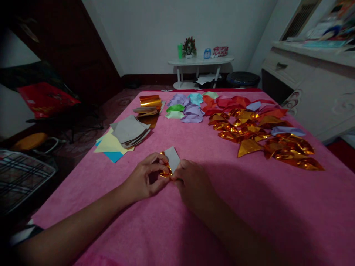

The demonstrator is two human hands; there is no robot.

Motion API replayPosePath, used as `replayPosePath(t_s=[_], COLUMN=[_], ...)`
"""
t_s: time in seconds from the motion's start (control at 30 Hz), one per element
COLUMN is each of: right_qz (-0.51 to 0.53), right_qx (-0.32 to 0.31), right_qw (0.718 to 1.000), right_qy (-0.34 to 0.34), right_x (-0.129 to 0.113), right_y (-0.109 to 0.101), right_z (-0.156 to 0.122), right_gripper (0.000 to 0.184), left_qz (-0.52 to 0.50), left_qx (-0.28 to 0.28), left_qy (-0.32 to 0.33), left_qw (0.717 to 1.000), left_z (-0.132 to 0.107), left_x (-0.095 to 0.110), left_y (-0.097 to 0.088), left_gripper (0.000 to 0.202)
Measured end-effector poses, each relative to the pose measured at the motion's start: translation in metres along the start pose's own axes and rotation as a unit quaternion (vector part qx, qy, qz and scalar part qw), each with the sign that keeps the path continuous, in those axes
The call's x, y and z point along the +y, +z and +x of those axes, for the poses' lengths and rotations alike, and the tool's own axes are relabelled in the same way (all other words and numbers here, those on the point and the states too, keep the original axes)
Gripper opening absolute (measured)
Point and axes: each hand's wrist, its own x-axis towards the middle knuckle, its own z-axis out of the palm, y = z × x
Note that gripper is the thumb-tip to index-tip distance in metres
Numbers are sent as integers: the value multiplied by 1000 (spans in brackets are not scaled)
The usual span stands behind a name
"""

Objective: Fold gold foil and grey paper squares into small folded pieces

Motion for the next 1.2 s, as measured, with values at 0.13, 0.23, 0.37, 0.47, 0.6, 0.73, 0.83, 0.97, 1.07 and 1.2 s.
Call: replayPosePath(t_s=[0.13, 0.23, 0.37, 0.47, 0.6, 0.73, 0.83, 0.97, 1.07, 1.2], right_qz=[15, 16, 27, 51, 78, 95, 97, 97, 84, 74], right_qx=[4, 32, 63, 87, 118, 112, 102, 105, 123, 130], right_qw=[1000, 998, 995, 992, 988, 988, 990, 988, 986, 985], right_qy=[-18, -44, -67, -69, -62, -39, -30, -53, -75, -82], right_x=[4, 7, 8, 8, 13, 21, 23, 23, 23, 26], right_y=[0, 4, 6, 4, 1, -2, -4, -5, -2, 1], right_z=[0, -3, -7, -8, -7, -6, -6, -6, -7, -6], right_gripper=[18, 17, 29, 45, 48, 40, 32, 37, 45, 46], left_qz=[66, 164, 252, 246, 236, 223, 210, 175, 150, 168], left_qx=[-24, -28, -28, -41, -45, -40, -52, -40, -34, -47], left_qy=[40, 99, 155, 153, 146, 121, 97, 101, 103, 67], left_qw=[997, 981, 955, 956, 960, 966, 971, 979, 983, 982], left_z=[0, 2, 6, 4, -6, -12, -8, 0, 1, -6], left_x=[1, 1, -4, -5, 3, 10, 4, -8, -10, -4], left_y=[-2, -4, -6, -5, 0, 3, 1, -3, -4, -1], left_gripper=[11, 18, 21, 22, 24, 25, 25, 21, 24, 30])
